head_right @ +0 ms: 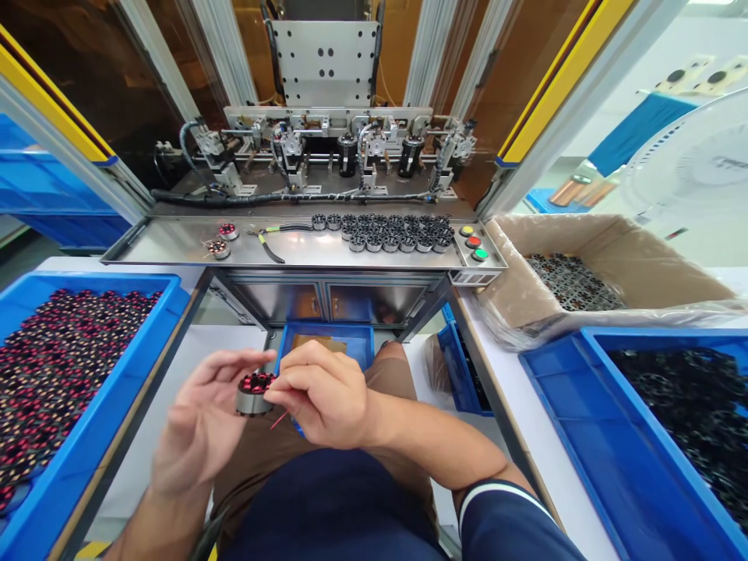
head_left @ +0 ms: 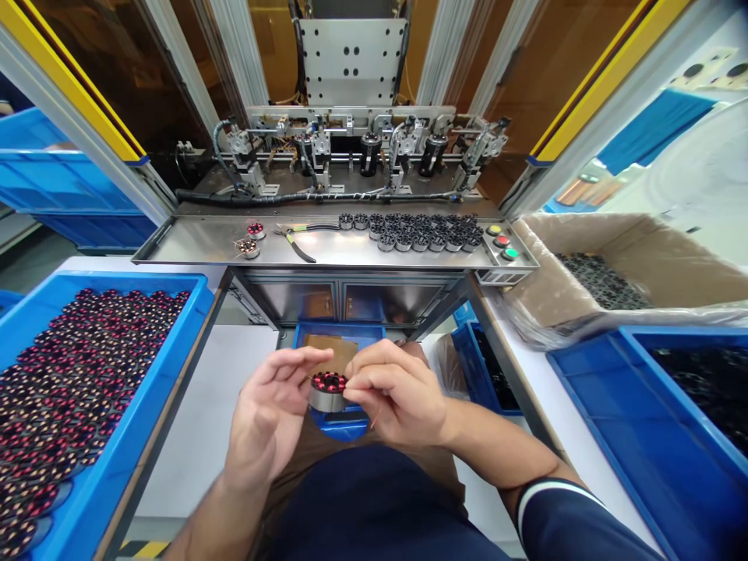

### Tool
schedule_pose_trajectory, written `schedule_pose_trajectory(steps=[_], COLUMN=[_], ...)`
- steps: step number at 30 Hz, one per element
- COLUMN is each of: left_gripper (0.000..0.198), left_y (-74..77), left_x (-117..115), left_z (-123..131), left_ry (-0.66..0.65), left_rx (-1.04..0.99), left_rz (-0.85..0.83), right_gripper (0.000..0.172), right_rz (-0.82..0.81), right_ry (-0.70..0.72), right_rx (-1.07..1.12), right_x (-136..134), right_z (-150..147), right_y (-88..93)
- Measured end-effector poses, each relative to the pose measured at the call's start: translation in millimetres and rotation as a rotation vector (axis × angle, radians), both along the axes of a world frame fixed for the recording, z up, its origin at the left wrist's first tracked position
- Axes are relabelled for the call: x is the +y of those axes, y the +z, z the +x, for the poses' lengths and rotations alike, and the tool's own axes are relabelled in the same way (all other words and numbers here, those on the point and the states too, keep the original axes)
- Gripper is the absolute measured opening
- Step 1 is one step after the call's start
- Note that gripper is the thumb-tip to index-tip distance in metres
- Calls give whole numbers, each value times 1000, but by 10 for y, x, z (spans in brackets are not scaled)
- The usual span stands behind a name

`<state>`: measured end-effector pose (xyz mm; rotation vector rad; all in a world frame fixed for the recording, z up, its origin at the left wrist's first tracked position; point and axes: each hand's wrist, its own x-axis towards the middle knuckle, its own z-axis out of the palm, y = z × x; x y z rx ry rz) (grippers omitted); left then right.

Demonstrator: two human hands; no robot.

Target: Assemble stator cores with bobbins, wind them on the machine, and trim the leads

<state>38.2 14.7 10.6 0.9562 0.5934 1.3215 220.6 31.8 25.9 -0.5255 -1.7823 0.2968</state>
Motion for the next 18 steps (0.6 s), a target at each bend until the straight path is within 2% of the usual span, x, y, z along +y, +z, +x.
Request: schedule_pose_trajectory(steps=[3,5,9,11,15,18], left_gripper=[64,68,45,38,39,34], left_y=[16,18,47,70,90,73], left_x=[35,36,20,19,25,16], left_z=[-20,-28,-17,-5,10,5], left_ry=[-398,-576,-538,-501,-419,-296], left_rx=[16,-3,4,3,-64,-61], left_rz=[-211,-274,-289,-275,-197,-96], right_gripper=[6,6,10,11,10,8], right_rz=[105,168,280,270,95,-50], right_ry=[-36,-31,-11,-30,-94,-84], right_rx=[-51,-84,-68,-61,-63,-10], right_x=[16,33,62,58,24,9], right_z=[31,46,53,52,48,31], right_y=[-21,-29,-18,-6,14,21])
